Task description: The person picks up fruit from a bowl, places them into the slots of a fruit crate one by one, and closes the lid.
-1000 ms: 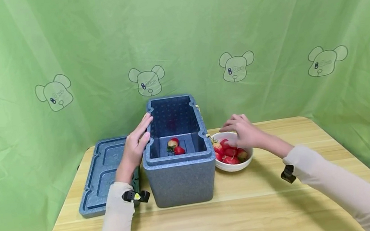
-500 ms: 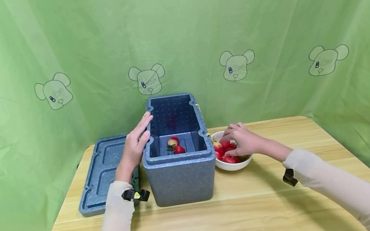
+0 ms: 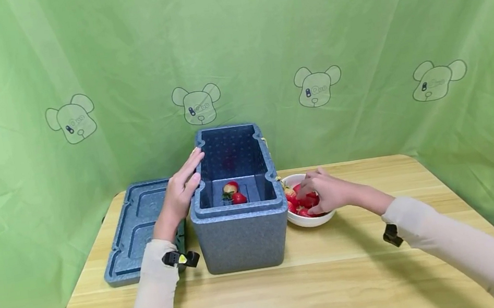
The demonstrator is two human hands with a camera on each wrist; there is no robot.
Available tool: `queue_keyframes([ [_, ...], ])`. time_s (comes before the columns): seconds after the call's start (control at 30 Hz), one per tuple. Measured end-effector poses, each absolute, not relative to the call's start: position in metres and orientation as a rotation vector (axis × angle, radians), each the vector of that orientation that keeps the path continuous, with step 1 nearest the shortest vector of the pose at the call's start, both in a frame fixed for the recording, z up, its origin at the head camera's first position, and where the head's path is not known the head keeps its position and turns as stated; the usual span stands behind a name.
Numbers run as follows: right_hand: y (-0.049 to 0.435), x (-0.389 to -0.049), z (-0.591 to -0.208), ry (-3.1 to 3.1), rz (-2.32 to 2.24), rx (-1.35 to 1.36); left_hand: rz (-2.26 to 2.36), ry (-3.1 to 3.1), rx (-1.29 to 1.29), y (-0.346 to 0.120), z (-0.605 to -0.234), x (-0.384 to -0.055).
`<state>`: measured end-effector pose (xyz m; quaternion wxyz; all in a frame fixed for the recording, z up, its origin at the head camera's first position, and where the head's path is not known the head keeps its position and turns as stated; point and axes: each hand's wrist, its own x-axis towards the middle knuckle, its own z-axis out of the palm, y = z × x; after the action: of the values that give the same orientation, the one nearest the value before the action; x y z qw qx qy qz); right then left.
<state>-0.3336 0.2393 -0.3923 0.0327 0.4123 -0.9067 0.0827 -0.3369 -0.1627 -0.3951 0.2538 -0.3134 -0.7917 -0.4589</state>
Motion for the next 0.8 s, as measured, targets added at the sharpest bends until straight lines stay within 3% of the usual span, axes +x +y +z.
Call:
queue_keyframes([
  [0.8,0.231,-0.337,-0.412,-2.623,0.150,1.461,-1.249,-2.159,-0.850,-0.163,-0.396,-0.336],
])
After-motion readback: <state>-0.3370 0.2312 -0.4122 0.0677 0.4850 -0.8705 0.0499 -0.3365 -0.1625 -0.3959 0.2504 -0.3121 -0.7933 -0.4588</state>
